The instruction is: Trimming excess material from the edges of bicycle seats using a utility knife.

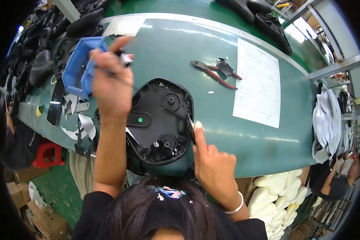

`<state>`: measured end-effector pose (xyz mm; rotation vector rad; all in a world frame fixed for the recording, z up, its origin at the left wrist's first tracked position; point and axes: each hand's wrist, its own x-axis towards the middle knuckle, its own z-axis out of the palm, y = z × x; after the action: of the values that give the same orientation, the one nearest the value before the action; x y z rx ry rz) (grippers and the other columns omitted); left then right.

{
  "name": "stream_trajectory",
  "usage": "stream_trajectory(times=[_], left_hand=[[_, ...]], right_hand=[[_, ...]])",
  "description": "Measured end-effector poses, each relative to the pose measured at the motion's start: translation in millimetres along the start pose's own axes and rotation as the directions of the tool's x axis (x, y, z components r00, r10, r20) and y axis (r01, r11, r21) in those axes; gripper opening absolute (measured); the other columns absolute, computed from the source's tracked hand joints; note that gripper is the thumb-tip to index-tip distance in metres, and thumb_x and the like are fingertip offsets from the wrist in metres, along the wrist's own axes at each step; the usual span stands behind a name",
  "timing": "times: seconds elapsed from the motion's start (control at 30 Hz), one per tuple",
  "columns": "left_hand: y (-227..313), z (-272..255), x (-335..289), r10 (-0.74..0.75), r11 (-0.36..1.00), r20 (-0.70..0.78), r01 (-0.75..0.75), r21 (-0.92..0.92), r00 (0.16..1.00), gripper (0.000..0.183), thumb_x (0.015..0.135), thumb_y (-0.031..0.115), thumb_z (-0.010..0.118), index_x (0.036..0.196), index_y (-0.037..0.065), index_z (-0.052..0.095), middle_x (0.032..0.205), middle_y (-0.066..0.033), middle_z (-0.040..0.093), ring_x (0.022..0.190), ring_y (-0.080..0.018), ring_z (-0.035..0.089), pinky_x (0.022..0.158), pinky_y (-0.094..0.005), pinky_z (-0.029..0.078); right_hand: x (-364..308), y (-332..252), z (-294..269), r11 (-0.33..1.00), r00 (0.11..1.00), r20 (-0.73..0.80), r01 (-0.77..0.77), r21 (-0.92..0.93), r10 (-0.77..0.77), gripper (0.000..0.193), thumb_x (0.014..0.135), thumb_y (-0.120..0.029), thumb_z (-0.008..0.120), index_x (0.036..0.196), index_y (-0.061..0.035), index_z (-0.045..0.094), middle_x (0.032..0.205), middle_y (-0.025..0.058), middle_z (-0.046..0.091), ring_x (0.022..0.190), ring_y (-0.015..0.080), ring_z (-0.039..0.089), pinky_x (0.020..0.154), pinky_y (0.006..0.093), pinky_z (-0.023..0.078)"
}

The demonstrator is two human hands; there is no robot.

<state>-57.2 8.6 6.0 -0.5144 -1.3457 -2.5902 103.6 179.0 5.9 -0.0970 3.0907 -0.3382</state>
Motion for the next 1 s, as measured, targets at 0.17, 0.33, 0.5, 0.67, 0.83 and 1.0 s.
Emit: stream_trajectory(times=[0.17,0.33,0.5,0.67,0.83,1.0], left_hand=[[0,-39,-7,-0.470,0.725,0.344,0.134,0.675,0.813,0.029,0.093,0.027,0.048,0.081,0.005,0.063,0.067,-0.0063,0.062,0.061,-0.0187,0.049,0.076,-0.0318,0.040],[-1,-19,-7,-0.353,0.015,0.622,-0.660,0.751,0.699,0.013,0.076,0.021,0.070,0.076,0.009,0.066,0.064,-0.0062,0.056,0.065,-0.0247,0.051,0.069,-0.0346,0.039],[-15,-33,15,0.160,0.355,-0.168,0.102,0.929,0.973,0.025,0.073,0.025,0.078,0.071,0.003,0.067,0.070,-0.0084,0.060,0.074,-0.0201,0.051,0.075,-0.0325,0.040],[-16,-62,-1,-0.287,0.896,-0.214,0.341,0.285,0.934,0.036,0.090,0.031,0.061,0.109,0.001,0.063,0.089,-0.0044,0.062,0.089,-0.0129,0.054,0.087,-0.0244,0.038],[34,-40,-68,-0.426,0.818,-0.001,0.386,0.428,0.905,0.040,0.099,0.032,0.038,0.107,0.000,0.061,0.071,-0.0051,0.061,0.088,-0.0175,0.053,0.094,-0.0309,0.035],[63,-72,-38,-0.083,0.992,0.147,0.096,-0.084,0.986,0.047,0.101,0.023,0.034,0.059,0.009,0.050,0.062,-0.0037,0.053,0.072,-0.0166,0.048,0.076,-0.0310,0.043]], right_hand=[[24,12,-14,0.991,0.997,-0.010,0.069,-0.116,-0.071,0.051,0.085,-0.015,0.060,0.134,-0.0223,0.048,0.058,0.0081,0.055,0.048,0.0296,0.053,0.046,0.0408,0.036],[61,26,-18,0.974,0.988,-0.025,0.146,-0.174,-0.152,0.049,0.086,-0.017,0.059,0.134,-0.0228,0.049,0.057,0.0066,0.054,0.048,0.0279,0.053,0.046,0.0385,0.036],[28,14,-25,0.966,0.986,0.082,0.161,-0.203,-0.147,0.045,0.086,-0.020,0.059,0.131,-0.0207,0.051,0.053,0.0072,0.054,0.045,0.0260,0.054,0.044,0.0370,0.037],[73,41,-42,0.943,0.965,0.067,0.261,-0.207,-0.252,0.046,0.087,-0.019,0.058,0.132,-0.0246,0.050,0.055,0.0077,0.056,0.046,0.0247,0.054,0.044,0.0385,0.037],[114,58,-52,0.792,0.807,0.197,0.587,-0.167,-0.556,0.046,0.085,-0.018,0.060,0.128,-0.0333,0.054,0.058,0.0046,0.051,0.052,0.0228,0.051,0.057,0.0348,0.038],[73,42,-61,0.773,0.840,0.236,0.543,-0.328,-0.489,0.046,0.086,-0.021,0.060,0.130,-0.0320,0.053,0.052,0.0018,0.041,0.044,0.0205,0.039,0.053,0.0346,0.031]])
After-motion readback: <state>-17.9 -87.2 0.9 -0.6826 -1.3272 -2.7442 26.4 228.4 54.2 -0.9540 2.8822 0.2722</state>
